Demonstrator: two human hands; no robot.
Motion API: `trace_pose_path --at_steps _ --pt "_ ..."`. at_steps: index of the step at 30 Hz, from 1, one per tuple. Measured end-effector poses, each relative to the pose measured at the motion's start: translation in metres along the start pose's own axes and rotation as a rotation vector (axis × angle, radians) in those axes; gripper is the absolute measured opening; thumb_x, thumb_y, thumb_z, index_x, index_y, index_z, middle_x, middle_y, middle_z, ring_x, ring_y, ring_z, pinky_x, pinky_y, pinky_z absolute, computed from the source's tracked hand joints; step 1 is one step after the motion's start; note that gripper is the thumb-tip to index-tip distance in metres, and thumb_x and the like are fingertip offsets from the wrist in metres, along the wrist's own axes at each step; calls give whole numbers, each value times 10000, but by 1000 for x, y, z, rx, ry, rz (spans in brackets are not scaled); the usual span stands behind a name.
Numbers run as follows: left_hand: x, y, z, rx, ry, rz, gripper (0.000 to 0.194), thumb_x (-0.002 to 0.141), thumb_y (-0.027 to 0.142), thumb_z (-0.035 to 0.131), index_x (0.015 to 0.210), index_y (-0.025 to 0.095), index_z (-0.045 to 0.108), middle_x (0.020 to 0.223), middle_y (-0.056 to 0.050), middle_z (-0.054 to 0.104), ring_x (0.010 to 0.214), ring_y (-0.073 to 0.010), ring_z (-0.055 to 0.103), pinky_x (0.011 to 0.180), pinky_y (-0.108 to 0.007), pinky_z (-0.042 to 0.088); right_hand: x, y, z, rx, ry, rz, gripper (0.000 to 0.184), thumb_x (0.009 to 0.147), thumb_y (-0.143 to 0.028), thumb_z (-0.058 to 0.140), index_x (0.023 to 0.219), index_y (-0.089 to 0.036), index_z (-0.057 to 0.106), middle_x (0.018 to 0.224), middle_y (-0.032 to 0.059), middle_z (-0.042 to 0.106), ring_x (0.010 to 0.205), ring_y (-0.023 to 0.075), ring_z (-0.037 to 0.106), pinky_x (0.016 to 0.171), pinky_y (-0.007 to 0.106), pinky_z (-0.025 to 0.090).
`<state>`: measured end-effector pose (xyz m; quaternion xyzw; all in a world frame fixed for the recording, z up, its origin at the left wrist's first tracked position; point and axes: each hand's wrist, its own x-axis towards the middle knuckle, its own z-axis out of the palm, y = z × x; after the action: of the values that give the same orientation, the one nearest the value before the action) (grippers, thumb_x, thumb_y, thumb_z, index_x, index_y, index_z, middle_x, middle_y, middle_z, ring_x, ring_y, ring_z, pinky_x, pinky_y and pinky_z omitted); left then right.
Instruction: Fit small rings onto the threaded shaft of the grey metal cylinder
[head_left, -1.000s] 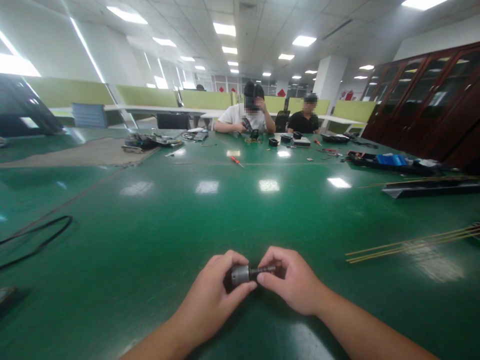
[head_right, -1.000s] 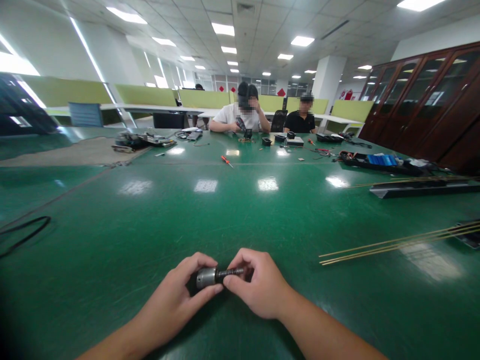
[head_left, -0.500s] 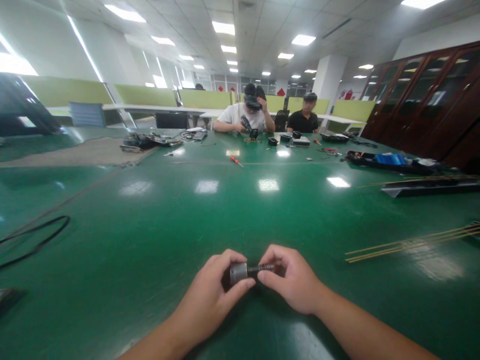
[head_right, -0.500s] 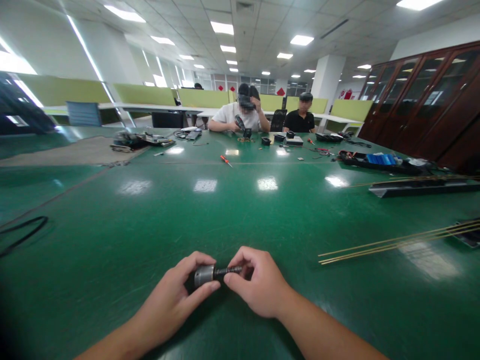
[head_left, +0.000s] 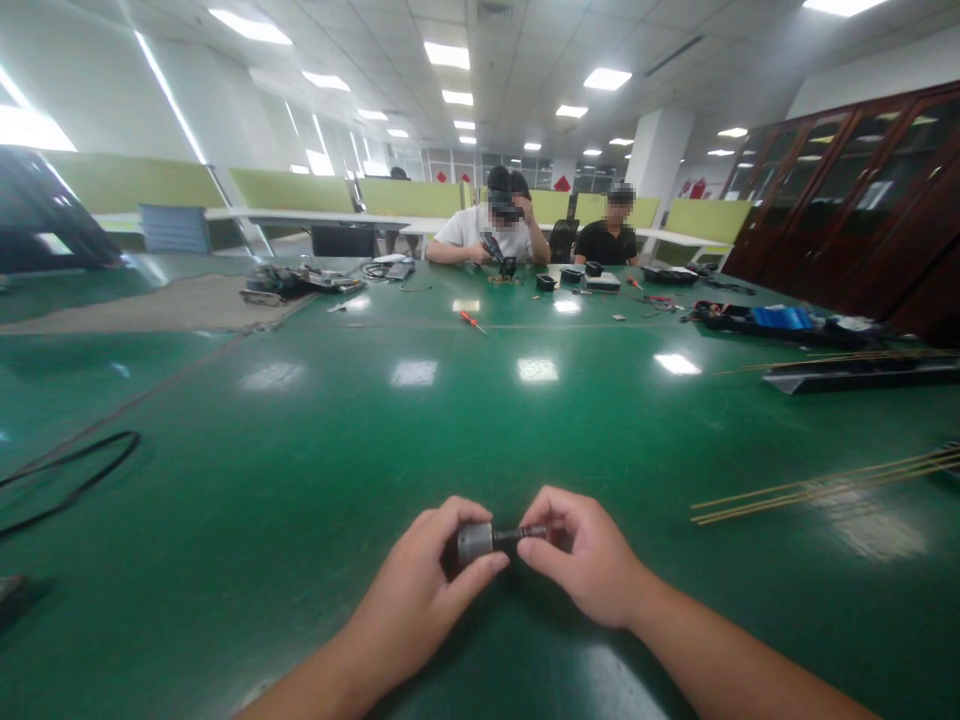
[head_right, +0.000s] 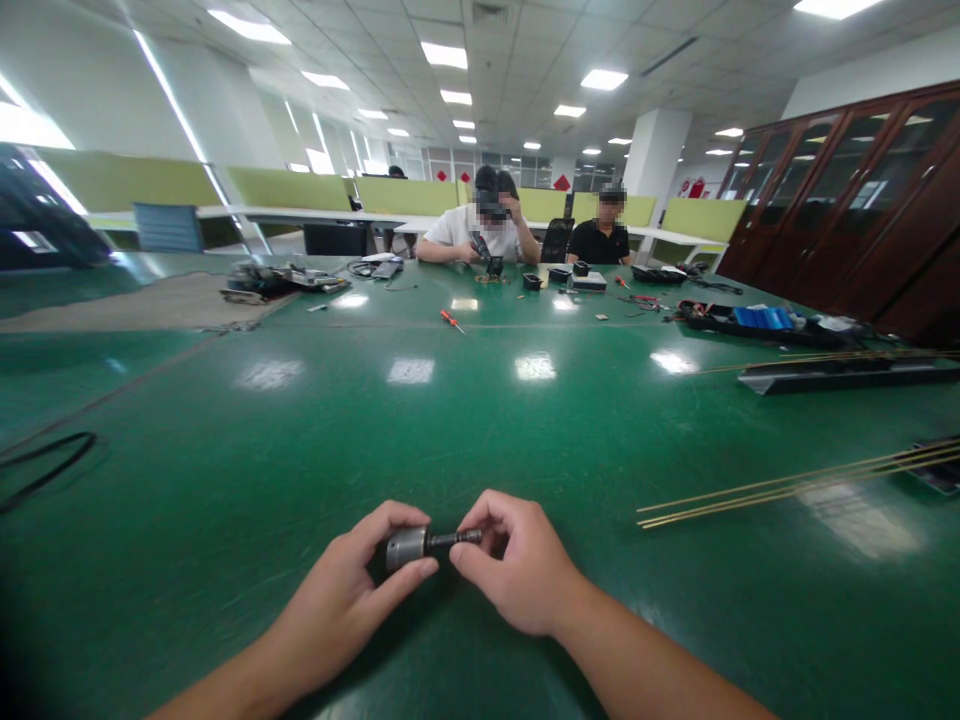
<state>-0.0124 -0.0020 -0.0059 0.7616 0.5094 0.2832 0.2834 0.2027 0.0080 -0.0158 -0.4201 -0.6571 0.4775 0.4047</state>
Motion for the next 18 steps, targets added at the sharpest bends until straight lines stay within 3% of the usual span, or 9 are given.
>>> trace_pose_path --at_steps 18 --pt "1 0 -1 -22 7 -32 235 883 391 635 1061 242 592 964 -14 657 881 -223 615 788 -323 440 0 1 1 12 34 14 67 791 -211 665 789 -179 606 639 -35 564 578 122 505 568 239 373"
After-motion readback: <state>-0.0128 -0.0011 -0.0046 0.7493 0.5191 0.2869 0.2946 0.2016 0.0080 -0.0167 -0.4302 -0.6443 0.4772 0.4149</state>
